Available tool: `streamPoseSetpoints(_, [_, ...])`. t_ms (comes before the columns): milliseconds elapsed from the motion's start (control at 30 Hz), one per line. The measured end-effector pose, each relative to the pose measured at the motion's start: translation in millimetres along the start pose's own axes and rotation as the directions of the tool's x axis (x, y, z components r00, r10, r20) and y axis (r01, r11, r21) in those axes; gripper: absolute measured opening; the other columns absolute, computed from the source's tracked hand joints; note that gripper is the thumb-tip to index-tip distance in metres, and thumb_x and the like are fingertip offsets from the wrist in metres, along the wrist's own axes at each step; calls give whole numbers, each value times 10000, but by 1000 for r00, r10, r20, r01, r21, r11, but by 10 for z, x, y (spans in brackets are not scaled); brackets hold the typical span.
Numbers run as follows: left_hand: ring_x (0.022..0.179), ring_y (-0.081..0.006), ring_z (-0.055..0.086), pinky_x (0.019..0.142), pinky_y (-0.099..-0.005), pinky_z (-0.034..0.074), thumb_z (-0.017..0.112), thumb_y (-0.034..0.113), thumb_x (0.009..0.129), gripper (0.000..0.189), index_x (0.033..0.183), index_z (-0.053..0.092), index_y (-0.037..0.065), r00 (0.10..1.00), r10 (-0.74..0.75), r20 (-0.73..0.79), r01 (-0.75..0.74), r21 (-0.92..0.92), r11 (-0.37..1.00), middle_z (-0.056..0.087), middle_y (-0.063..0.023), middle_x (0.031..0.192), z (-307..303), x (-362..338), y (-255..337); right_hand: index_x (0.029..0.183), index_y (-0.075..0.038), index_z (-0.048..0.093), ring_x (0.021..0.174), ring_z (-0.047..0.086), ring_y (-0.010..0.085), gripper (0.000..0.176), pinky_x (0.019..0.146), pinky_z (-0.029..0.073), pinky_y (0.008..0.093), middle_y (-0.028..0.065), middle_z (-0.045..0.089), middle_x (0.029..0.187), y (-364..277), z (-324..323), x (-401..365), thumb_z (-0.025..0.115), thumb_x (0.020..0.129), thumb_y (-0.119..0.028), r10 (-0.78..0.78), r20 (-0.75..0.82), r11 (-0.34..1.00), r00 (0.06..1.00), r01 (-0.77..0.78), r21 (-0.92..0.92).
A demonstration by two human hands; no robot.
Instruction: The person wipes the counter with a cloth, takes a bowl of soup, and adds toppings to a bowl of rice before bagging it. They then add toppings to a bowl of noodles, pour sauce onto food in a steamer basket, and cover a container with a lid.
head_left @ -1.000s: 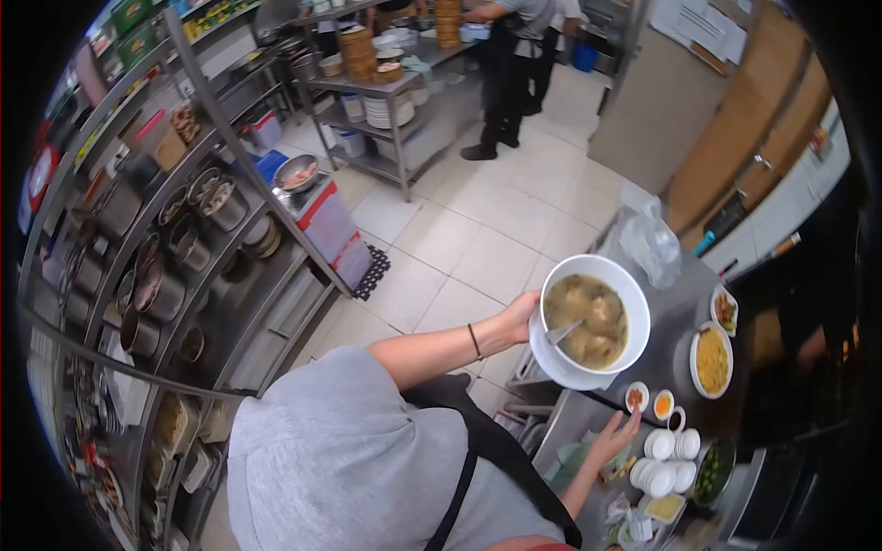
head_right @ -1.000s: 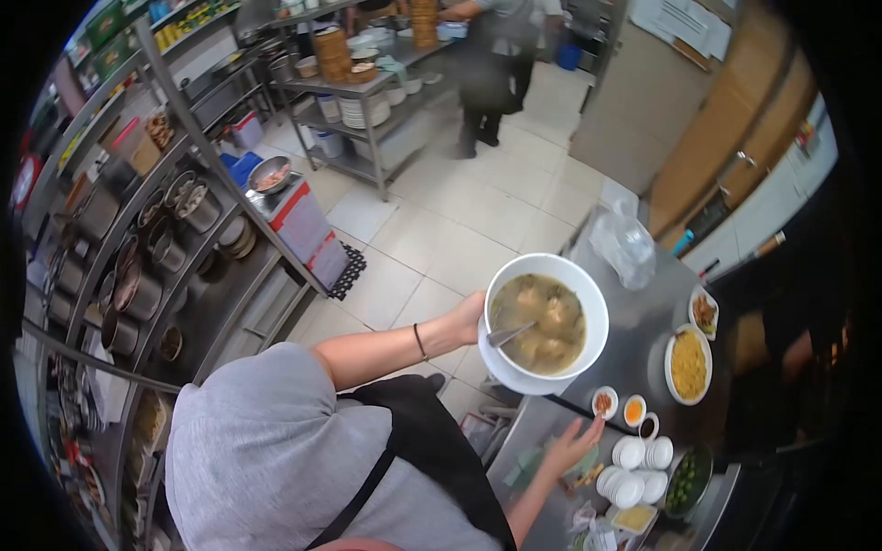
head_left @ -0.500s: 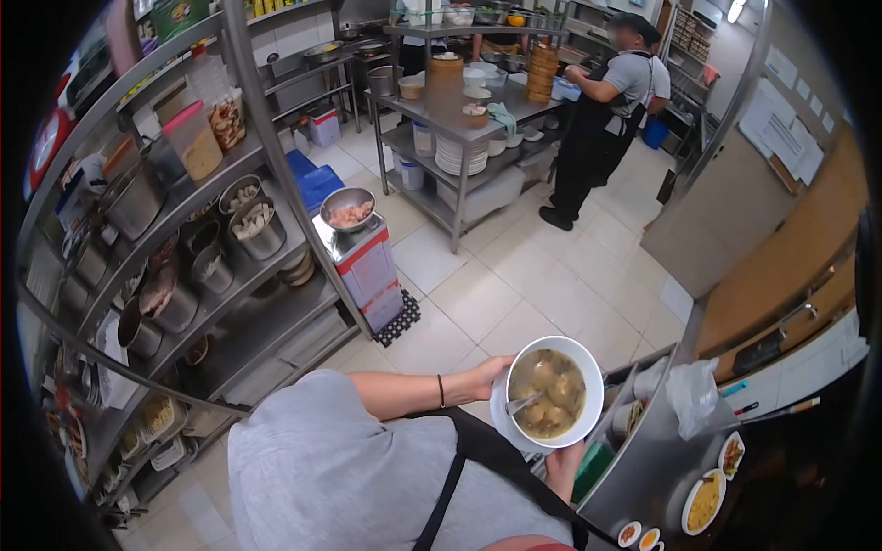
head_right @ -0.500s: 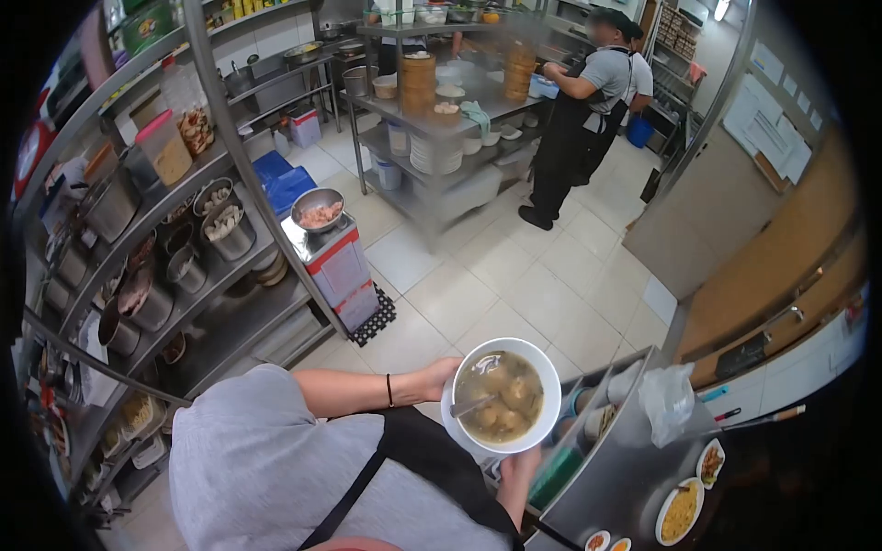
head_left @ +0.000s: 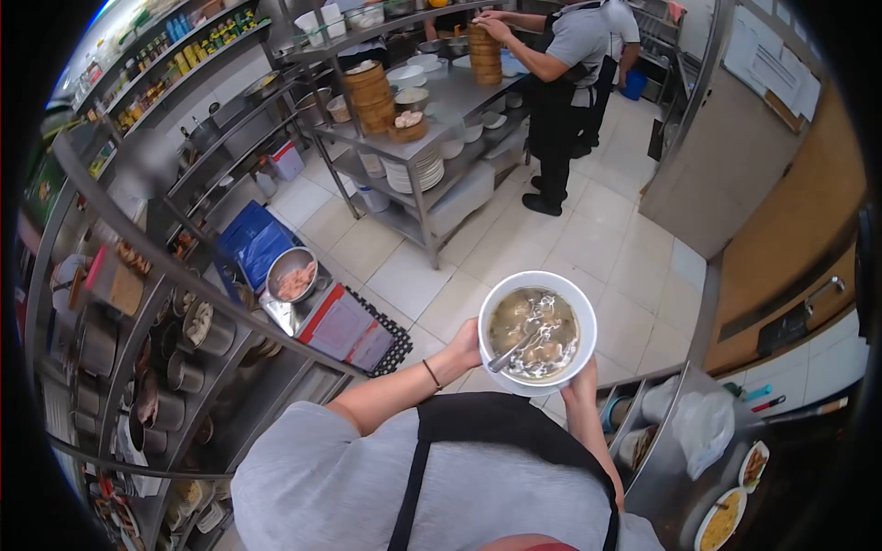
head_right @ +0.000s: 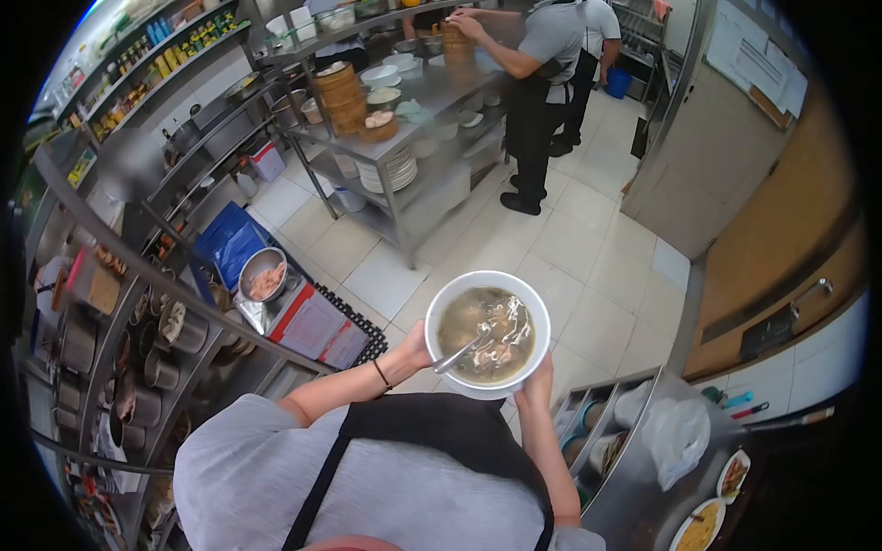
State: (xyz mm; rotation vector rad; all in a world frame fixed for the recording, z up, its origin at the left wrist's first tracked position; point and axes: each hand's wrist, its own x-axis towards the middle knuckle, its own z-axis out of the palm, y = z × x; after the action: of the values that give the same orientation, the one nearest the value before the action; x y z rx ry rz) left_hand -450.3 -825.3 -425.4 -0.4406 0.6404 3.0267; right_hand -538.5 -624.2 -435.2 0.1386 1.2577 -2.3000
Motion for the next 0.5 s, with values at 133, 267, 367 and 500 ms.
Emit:
streamPoseSetpoints(133, [1090, -301, 481, 948, -430, 393, 299, 196, 893, 415, 1206, 407, -54, 993, 118, 2, -118, -46, 992, 465, -203, 1200, 162, 546, 261, 1146, -7, 451, 939, 565, 205, 278, 791, 486, 314, 124, 548, 1066, -407, 342, 752, 358, 918, -136, 43, 101, 999, 994, -39, -36])
streamPoseSetpoints(267, [1087, -292, 485, 956, -420, 386, 275, 183, 897, 408, 1202, 416, -48, 958, 259, -125, -267, -50, 962, 476, -190, 1193, 205, 1060, 556, 1179, -7, 440, 982, 556, 232, 313, 819, 484, 343, 148, 537, 1106, -588, 610, 1600, 354, 908, -136, 129, 155, 989, 979, -117, -86])
streamPoseSetpoints(367, [1077, -282, 492, 950, -415, 391, 269, 189, 897, 412, 1201, 419, -46, 958, 274, -83, -283, -117, 952, 490, -179, 1179, -20, 1489, 844, 1191, -3, 424, 991, 550, 246, 324, 836, 476, 358, 151, 531, 1113, -558, 818, 2154, 348, 913, -151, 192, 193, 978, 962, -171, -120])
streamPoseSetpoints(500, [1077, -278, 496, 945, -412, 394, 273, 226, 905, 418, 1208, 424, -19, 936, 348, -45, -351, -126, 928, 495, -157, 1187, 67, 1973, 1421, 1191, 5, 419, 991, 549, 254, 334, 833, 477, 364, 161, 529, 1117, -478, 1163, 2872, 365, 911, -168, 249, 195, 967, 949, -234, -96])
